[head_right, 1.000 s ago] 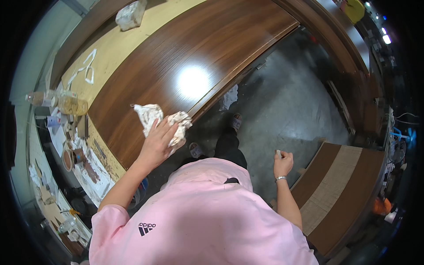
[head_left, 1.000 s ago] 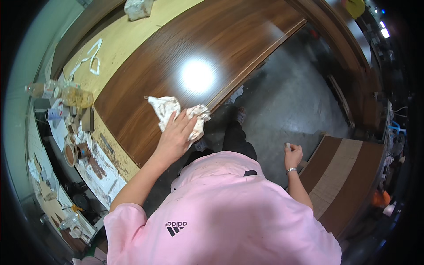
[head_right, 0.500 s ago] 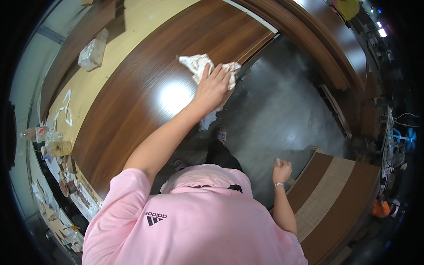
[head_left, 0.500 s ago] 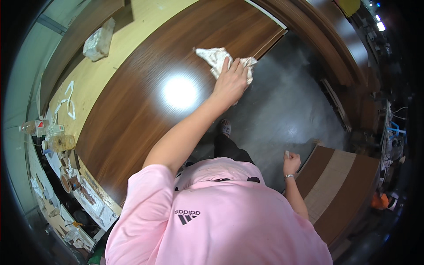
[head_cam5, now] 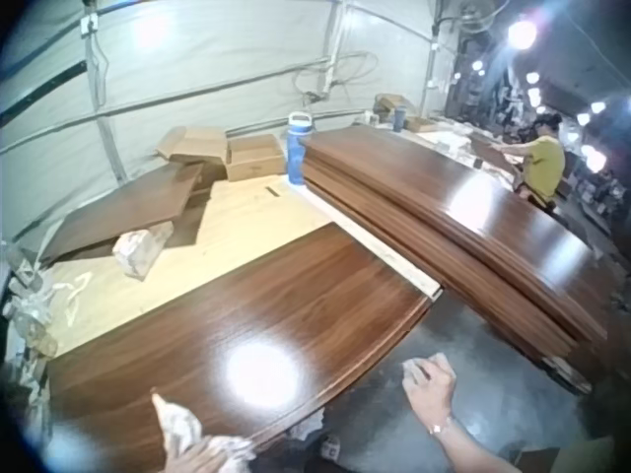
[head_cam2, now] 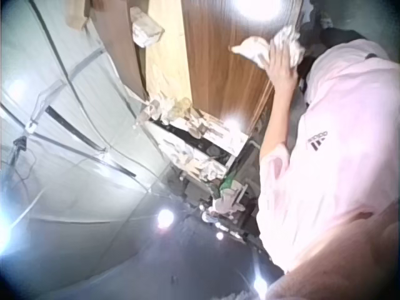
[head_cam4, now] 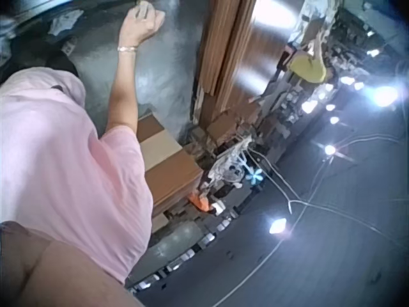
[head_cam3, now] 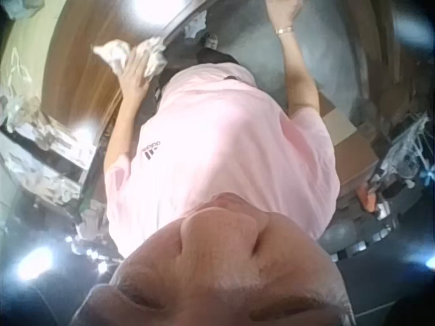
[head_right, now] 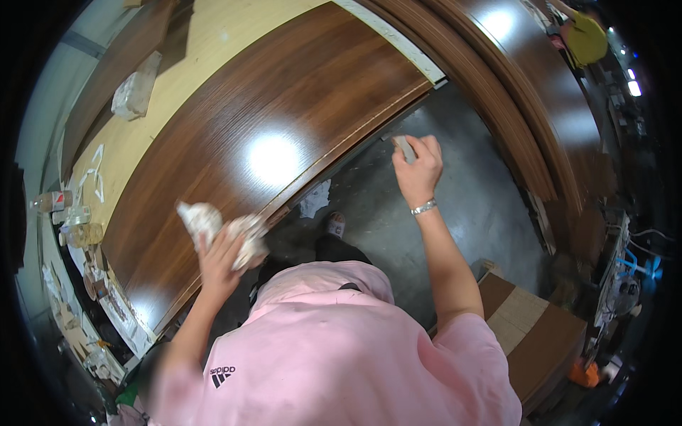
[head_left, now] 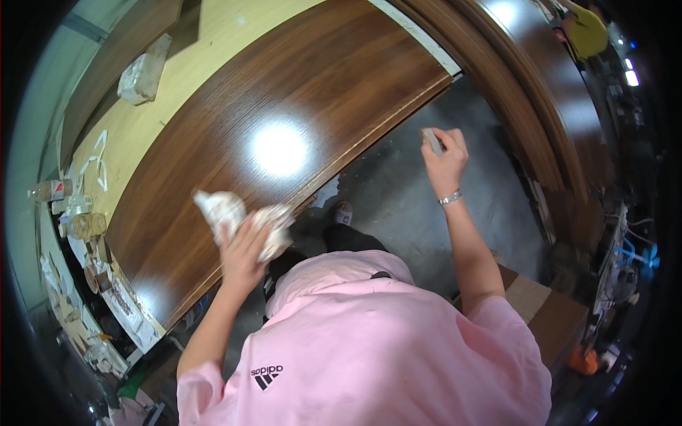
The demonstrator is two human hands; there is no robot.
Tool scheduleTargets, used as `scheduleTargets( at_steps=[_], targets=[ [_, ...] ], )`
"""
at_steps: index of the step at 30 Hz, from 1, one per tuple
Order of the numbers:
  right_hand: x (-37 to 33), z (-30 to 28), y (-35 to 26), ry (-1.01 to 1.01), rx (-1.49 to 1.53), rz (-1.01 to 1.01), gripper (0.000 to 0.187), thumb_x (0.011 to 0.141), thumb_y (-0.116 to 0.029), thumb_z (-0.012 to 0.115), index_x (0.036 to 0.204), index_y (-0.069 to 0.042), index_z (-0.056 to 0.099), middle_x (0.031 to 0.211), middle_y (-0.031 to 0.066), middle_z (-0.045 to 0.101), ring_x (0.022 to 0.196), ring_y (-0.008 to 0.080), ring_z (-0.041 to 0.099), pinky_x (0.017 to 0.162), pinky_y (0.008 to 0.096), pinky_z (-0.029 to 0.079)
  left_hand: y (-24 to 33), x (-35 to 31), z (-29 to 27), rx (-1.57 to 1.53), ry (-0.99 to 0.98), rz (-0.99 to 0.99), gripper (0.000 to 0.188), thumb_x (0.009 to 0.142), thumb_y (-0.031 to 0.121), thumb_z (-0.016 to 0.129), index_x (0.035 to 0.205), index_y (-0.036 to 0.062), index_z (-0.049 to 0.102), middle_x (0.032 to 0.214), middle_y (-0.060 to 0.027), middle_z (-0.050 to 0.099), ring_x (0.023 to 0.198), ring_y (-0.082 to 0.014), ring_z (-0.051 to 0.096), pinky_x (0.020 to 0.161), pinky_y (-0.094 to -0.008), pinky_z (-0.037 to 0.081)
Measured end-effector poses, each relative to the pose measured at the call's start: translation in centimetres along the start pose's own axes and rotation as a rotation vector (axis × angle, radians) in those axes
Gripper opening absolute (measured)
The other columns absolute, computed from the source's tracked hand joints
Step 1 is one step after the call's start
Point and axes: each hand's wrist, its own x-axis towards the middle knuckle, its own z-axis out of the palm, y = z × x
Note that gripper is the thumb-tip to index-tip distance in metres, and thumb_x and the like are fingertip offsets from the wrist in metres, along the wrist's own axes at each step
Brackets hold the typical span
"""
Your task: The person rubs a sanding block along the edges and surface of a wood panel, then wipes the panel with a cloth, repeats the sanding and wiping, and finally applies a liquid from a bottle to the cloth before wiping the panel again.
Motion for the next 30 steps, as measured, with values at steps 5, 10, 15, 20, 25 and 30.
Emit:
scheduleTargets(
  at_steps=[5,10,15,20,25,30],
  targets=[
    [0.9,4.5,-4.4,-0.084,0.293,-0.174,0.022,0.071,-0.002,0.072,0.092,0.002,0.07,0.083,0.011,0.059,0.076,0.0285,0.059,0.069,0.0381,0.049,-1.5,-10.2,-4.2,0.076,0.154,-0.353,0.052,0.072,0.005,0.067,0.124,0.0043,0.065,0.12,-0.0136,0.069,0.127,-0.0352,0.056,0.118,-0.0574,0.019],
    [1.4,7.6,-10.0,-0.237,0.483,-0.156,0.012,0.081,-0.004,0.072,0.093,0.0,0.072,0.078,0.0016,0.055,0.069,0.0115,0.049,0.062,0.0264,0.042,4.7,2.2,2.0,-0.109,0.297,-0.301,0.064,0.079,0.026,0.076,0.136,0.0069,0.055,0.138,-0.0165,0.057,0.135,-0.0351,0.047,0.115,-0.0612,0.023],
    [1.0,10.3,-11.0,-0.371,0.654,-0.084,0.012,0.086,-0.007,0.074,0.095,0.0,0.074,0.081,-0.0021,0.055,0.07,0.006,0.047,0.062,0.0223,0.04,2.6,-3.7,3.8,0.125,0.426,-0.426,0.04,0.085,0.019,0.066,0.124,0.0132,0.066,0.121,-0.0077,0.067,0.123,-0.0277,0.058,0.111,-0.0619,0.028],
    [-0.5,11.4,-12.3,-0.429,0.683,-0.013,0.013,0.086,-0.007,0.075,0.096,0.0,0.074,0.081,-0.0025,0.057,0.07,0.0054,0.048,0.062,0.0217,0.04,-5.7,-26.1,-2.1,0.263,0.601,-1.218,0.042,0.078,-0.006,0.056,0.117,0.0013,0.069,0.112,-0.0156,0.07,0.105,-0.0356,0.065,0.098,-0.0426,0.048],
    [-2.7,12.2,-14.6,-0.407,0.728,-0.059,0.01,0.085,-0.006,0.075,0.092,0.001,0.074,0.078,-0.0019,0.056,0.07,0.0063,0.049,0.062,0.023,0.041,-3.0,-12.3,-3.8,0.244,0.832,-0.941,0.034,0.076,-0.004,0.061,0.11,-0.0015,0.069,0.103,-0.0199,0.07,0.092,-0.0364,0.068,0.082,-0.0413,0.055],
    [-3.6,13.7,-15.2,-0.396,0.705,-0.1,0.012,0.084,-0.008,0.076,0.091,0.001,0.073,0.077,-0.0016,0.056,0.07,0.0066,0.049,0.062,0.0235,0.041,2.1,-2.2,0.7,-0.082,0.535,-0.247,0.02,0.08,0.004,0.063,0.099,0.0041,0.07,0.107,-0.0112,0.07,0.101,-0.0303,0.065,0.092,-0.0452,0.047]
  ],
)
